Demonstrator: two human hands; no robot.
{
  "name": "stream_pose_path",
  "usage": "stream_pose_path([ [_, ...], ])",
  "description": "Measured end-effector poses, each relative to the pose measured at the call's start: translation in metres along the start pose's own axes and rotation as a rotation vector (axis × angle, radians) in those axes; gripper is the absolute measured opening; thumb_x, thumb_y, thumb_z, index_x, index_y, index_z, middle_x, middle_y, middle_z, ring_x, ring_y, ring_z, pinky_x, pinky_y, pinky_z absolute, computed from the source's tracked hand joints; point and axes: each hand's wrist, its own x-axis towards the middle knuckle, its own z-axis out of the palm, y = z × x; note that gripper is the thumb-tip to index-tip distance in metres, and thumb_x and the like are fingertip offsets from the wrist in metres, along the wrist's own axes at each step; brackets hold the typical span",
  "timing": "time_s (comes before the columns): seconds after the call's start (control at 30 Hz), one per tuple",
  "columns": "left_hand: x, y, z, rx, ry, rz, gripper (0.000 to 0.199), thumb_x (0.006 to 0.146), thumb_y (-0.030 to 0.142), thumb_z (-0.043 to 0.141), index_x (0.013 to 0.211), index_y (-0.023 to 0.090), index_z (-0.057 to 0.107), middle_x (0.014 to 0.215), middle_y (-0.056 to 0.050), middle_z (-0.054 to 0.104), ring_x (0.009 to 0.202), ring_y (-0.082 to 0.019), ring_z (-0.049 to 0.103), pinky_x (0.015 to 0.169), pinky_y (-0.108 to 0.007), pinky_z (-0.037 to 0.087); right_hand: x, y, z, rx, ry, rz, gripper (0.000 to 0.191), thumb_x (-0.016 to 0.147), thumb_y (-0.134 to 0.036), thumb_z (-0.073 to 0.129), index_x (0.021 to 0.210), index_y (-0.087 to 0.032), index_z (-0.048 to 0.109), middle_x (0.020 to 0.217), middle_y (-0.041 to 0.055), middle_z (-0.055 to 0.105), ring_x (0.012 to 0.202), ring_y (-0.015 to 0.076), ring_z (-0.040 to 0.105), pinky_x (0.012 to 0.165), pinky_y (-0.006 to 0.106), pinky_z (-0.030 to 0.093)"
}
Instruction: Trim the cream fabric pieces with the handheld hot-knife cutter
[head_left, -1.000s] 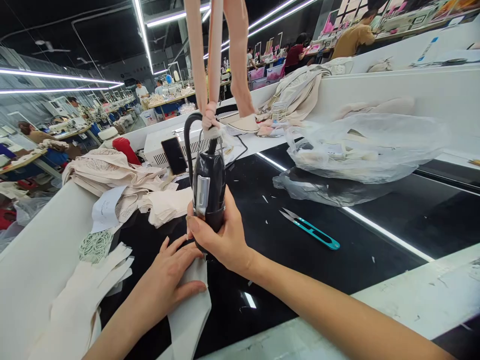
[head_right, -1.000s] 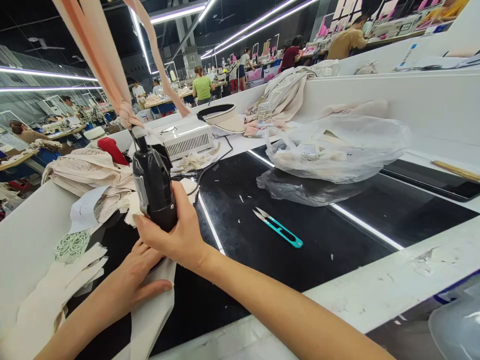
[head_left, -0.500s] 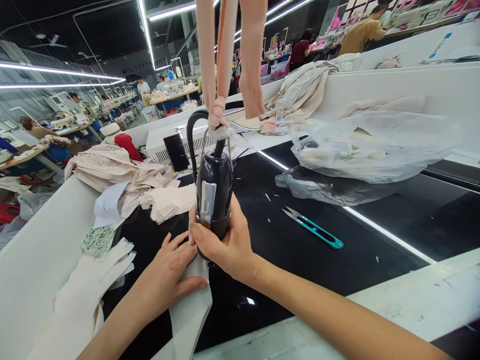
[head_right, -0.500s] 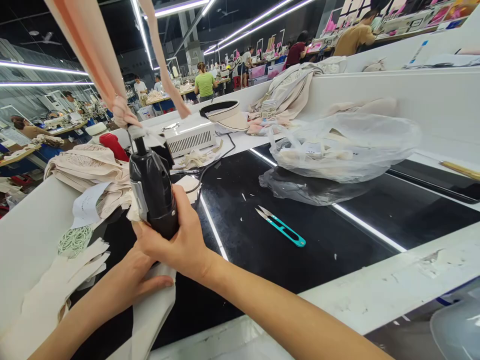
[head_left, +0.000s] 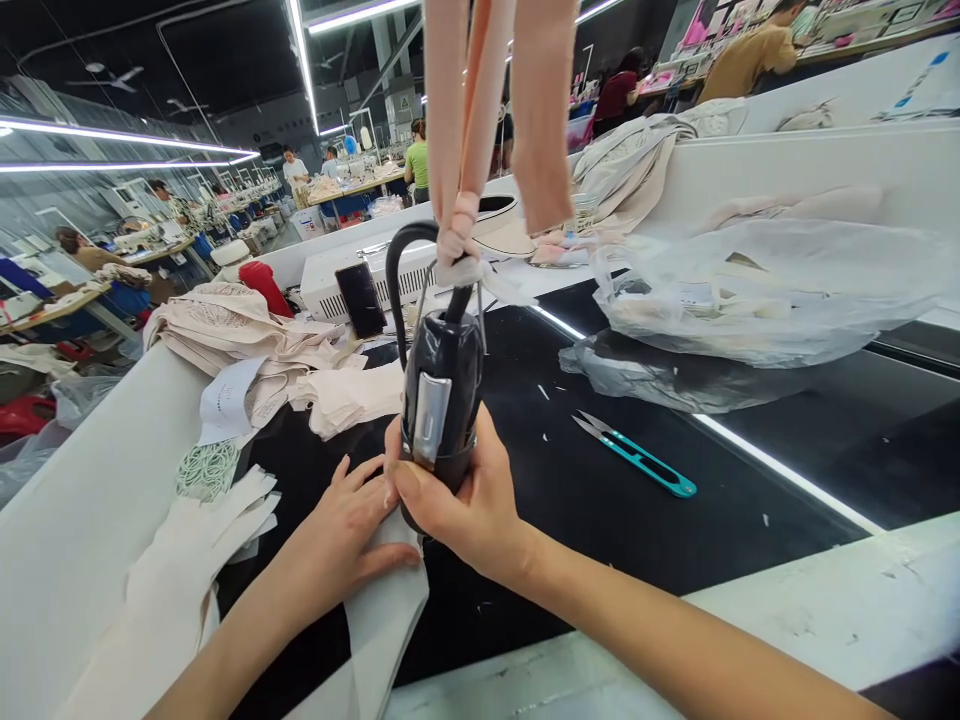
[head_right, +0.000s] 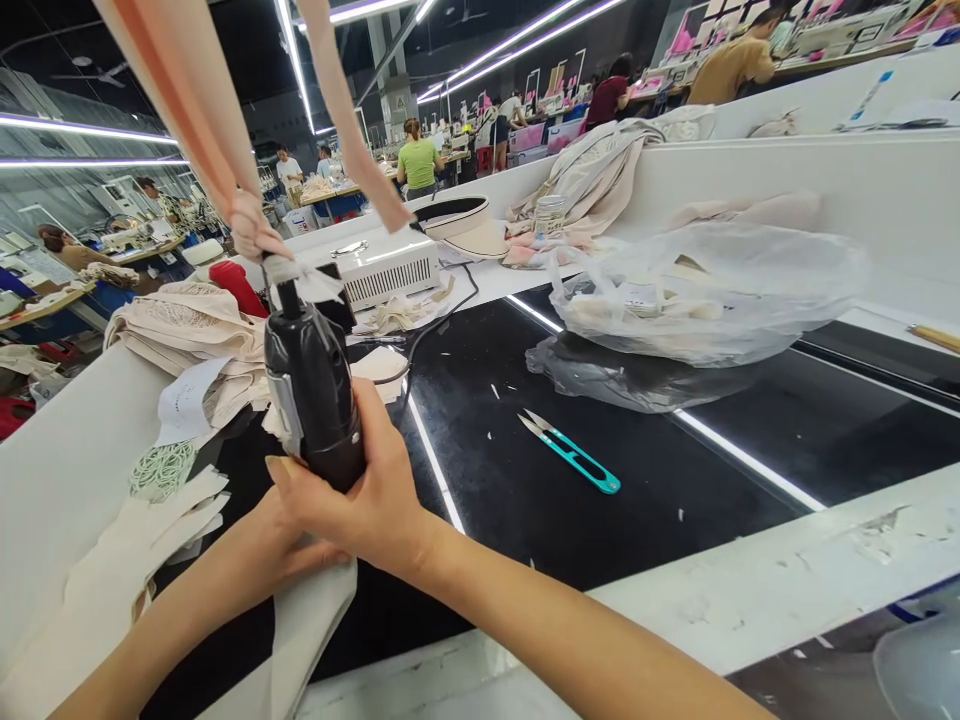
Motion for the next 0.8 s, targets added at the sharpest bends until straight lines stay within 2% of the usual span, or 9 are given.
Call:
stream_pose_path([
  [0.07, -0.006, 0.000, 0.002, 0.058, 0.069, 0.042, 0.067, 0.090, 0.025, 0.082, 0.149, 0.028, 0.049, 0.147, -0.011, 0.062, 0.144, -0.037, 0.051, 0.114, -0.068, 0.046, 0.001, -0.002, -0.002, 0.006, -0.020, 0.005, 0.032, 0.075, -0.024, 0.077, 0.089, -0.027, 0.049, 0.074, -0.0056, 0.047, 0.059, 0.0133, 0.049, 0.052, 0.028, 0.046],
  [0.13, -0.015, 0.005, 0.003, 0.124, 0.168, 0.054, 0.056, 0.095, 0.029, 0.078, 0.144, 0.024, 0.051, 0.141, -0.013, 0.064, 0.134, -0.036, 0.060, 0.108, -0.063, 0.054, 0.003, -0.007, -0.005, 0.013, -0.032, 0.014, 0.032, 0.077, -0.027, 0.078, 0.091, -0.027, 0.049, 0.073, -0.0062, 0.050, 0.057, 0.0128, 0.051, 0.051, 0.028, 0.047],
  [0.23, -0.034, 0.020, 0.008, 0.209, 0.283, 0.009, 0.021, 0.109, 0.031, 0.053, 0.126, 0.021, 0.060, 0.112, -0.010, 0.070, 0.101, -0.028, 0.073, 0.085, -0.048, 0.066, 0.005, -0.013, -0.009, 0.017, -0.055, 0.031, 0.035, 0.078, -0.028, 0.078, 0.091, -0.027, 0.045, 0.069, -0.0085, 0.050, 0.052, 0.0110, 0.051, 0.048, 0.026, 0.044],
  [0.33, -0.047, 0.035, 0.019, 0.265, 0.285, 0.025, 0.024, 0.112, 0.026, 0.039, 0.117, 0.019, 0.062, 0.094, -0.006, 0.069, 0.080, -0.024, 0.073, 0.072, -0.040, 0.066, 0.008, -0.019, -0.014, -0.025, -0.060, 0.029, 0.037, 0.077, -0.028, 0.080, 0.091, -0.026, 0.046, 0.070, -0.0083, 0.052, 0.052, 0.0118, 0.053, 0.048, 0.026, 0.045],
  [0.43, -0.050, 0.039, 0.027, 0.300, 0.296, 0.059, 0.030, 0.111, 0.017, 0.034, 0.123, 0.017, 0.061, 0.096, -0.008, 0.070, 0.081, -0.022, 0.073, 0.073, -0.036, 0.066, 0.010, -0.023, -0.018, -0.068, -0.051, 0.012, 0.037, 0.076, -0.030, 0.082, 0.093, -0.026, 0.049, 0.075, -0.0056, 0.056, 0.057, 0.0141, 0.057, 0.052, 0.030, 0.051],
  [0.5, -0.049, 0.035, 0.026, 0.287, 0.282, 0.108, 0.035, 0.109, 0.010, 0.031, 0.123, 0.018, 0.062, 0.101, -0.009, 0.070, 0.086, -0.021, 0.074, 0.075, -0.033, 0.065, 0.010, -0.025, -0.020, -0.065, -0.061, 0.000, 0.036, 0.078, -0.030, 0.081, 0.094, -0.026, 0.049, 0.076, -0.0049, 0.058, 0.058, 0.0143, 0.058, 0.052, 0.031, 0.052],
  [0.67, -0.045, 0.015, 0.008, 0.161, 0.170, 0.278, 0.034, 0.108, 0.004, 0.037, 0.120, 0.021, 0.064, 0.112, -0.006, 0.074, 0.110, -0.022, 0.071, 0.102, -0.038, 0.060, 0.003, -0.026, -0.023, -0.063, -0.070, -0.052, 0.033, 0.083, -0.030, 0.080, 0.100, -0.027, 0.052, 0.079, -0.0042, 0.058, 0.060, 0.0147, 0.060, 0.055, 0.031, 0.055],
  [0.73, -0.046, 0.008, 0.005, 0.125, 0.142, 0.270, 0.036, 0.106, 0.001, 0.040, 0.125, 0.021, 0.062, 0.119, -0.006, 0.073, 0.117, -0.022, 0.069, 0.109, -0.041, 0.056, -0.001, -0.024, -0.024, -0.056, -0.092, -0.042, 0.034, 0.085, -0.031, 0.080, 0.105, -0.027, 0.052, 0.079, -0.0044, 0.059, 0.059, 0.0148, 0.060, 0.055, 0.032, 0.056],
  [0.8, -0.044, 0.003, 0.005, 0.100, 0.146, 0.225, 0.039, 0.103, -0.001, 0.041, 0.130, 0.020, 0.060, 0.127, -0.008, 0.071, 0.121, -0.022, 0.067, 0.109, -0.040, 0.057, -0.005, -0.023, -0.024, -0.038, -0.124, -0.027, 0.033, 0.087, -0.033, 0.079, 0.105, -0.027, 0.052, 0.078, -0.0042, 0.059, 0.058, 0.0151, 0.061, 0.055, 0.032, 0.057],
])
